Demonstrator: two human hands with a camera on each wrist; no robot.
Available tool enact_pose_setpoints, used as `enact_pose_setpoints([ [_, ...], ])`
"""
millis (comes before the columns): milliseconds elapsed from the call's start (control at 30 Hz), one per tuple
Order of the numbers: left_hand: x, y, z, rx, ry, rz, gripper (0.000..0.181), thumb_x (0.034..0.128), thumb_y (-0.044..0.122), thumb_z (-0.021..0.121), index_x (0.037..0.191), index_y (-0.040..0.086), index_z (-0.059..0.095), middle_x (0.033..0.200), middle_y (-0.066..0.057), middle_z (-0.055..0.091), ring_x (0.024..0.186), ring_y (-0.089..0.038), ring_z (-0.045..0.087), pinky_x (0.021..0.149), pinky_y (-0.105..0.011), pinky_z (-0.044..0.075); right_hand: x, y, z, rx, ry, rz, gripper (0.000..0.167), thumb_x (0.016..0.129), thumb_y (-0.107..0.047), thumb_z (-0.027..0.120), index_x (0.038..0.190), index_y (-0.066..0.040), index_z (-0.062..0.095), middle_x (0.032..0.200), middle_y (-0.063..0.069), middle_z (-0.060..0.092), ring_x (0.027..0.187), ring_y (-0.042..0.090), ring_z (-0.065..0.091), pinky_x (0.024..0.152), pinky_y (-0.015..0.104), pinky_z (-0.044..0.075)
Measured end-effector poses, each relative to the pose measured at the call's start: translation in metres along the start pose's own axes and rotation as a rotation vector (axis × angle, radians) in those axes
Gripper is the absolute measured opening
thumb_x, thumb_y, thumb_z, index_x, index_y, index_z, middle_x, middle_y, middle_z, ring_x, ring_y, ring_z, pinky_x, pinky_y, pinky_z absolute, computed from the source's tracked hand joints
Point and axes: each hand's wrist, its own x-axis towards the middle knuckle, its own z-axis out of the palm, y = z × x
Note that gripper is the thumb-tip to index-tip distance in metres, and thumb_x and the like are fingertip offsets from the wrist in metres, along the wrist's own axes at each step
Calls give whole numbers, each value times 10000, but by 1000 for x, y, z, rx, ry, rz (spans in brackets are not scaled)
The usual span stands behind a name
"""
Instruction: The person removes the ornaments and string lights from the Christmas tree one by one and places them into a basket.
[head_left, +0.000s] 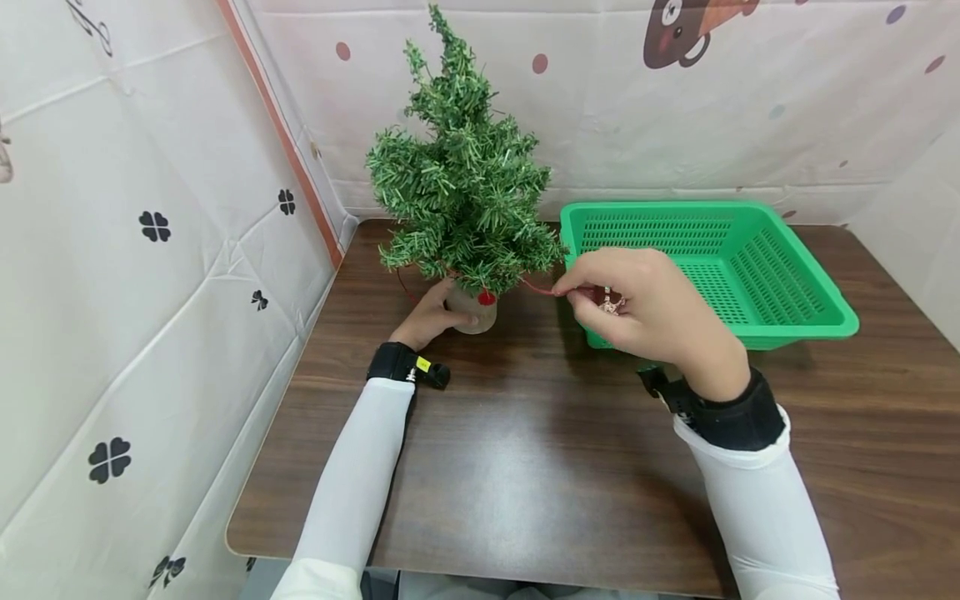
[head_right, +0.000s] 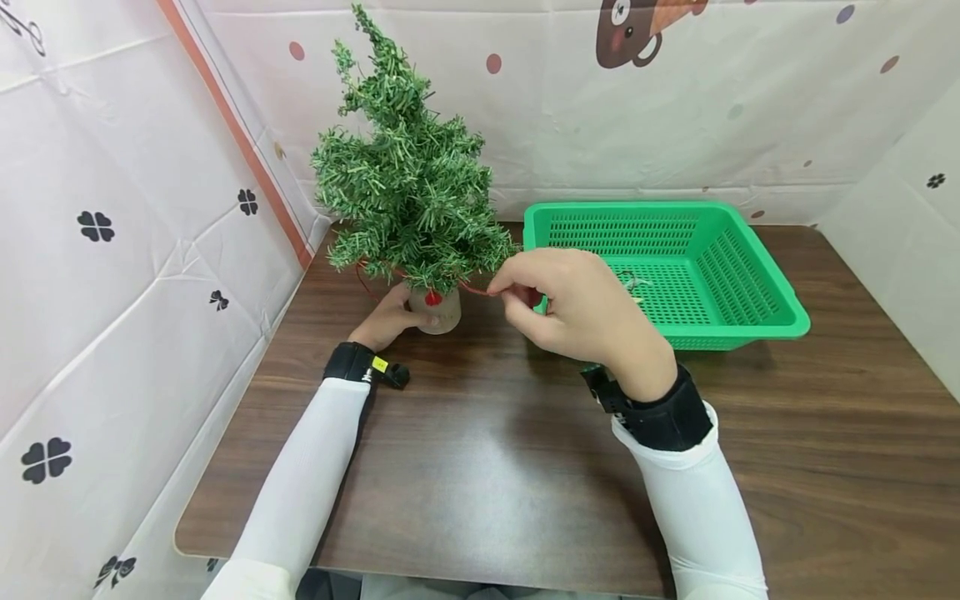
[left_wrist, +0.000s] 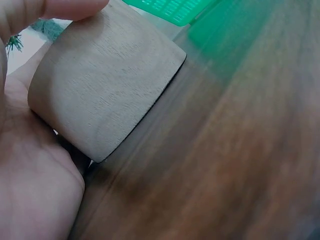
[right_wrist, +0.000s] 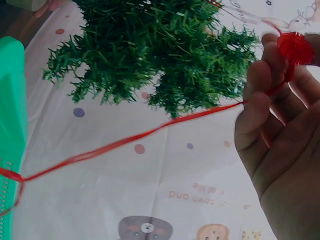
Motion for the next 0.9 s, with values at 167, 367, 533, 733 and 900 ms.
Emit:
enact_pose_setpoints([
  [167, 2, -1, -1, -16, -12, 32, 878, 912, -12, 694, 1634, 119, 213, 1698, -86, 191, 1570, -285, 174, 1253, -533, 226, -1, -5, -3, 6, -39, -9, 291, 826, 0, 629, 927, -229, 778, 776, -147, 613, 625, 1, 434, 566, 159, 331],
  [367, 2, -1, 0, -7, 0, 5, 924, 910, 9, 700, 1646, 123, 152, 1716, -85, 121, 1590, -279, 95, 1261, -539, 203, -1, -10, -4, 6, -61, -20, 298, 797, -1, 620, 898, -237, 772, 787, -149, 623, 646, -30, 426, 563, 156, 332],
  [533, 2, -2, 0, -7, 4, -10, 950, 915, 16, 700, 1650, 121, 107, 1724, -76, 63, 1595, -271, 48, 1263, -530, 206, -2, -11, -3, 21, -58, -28, 286, 788, -6, 633, 878, -242, 767, 780, -154, 618, 650, -33, 429, 562, 157, 334],
  [733, 2, -3, -1, 10, 9, -2, 933, 923, 41, 714, 1648, 120, 133, 1717, -86, 110, 1589, -292, 99, 1253, -535, 231, -1, -12, -2, 44, -48, -28, 287, 788, -2, 635, 876, -244, 763, 784, -159, 624, 653, -29, 429, 568, 164, 337],
  [900, 3, -2, 1, 44, 49, -10, 979, 889, 110, 792, 1645, 144, 171, 1713, -58, 145, 1579, -271, 163, 1252, -502, 257, -2, -12, -5, 53, -1, -34, 269, 790, 11, 610, 860, -204, 754, 729, -143, 590, 621, -10, 432, 552, 163, 334],
])
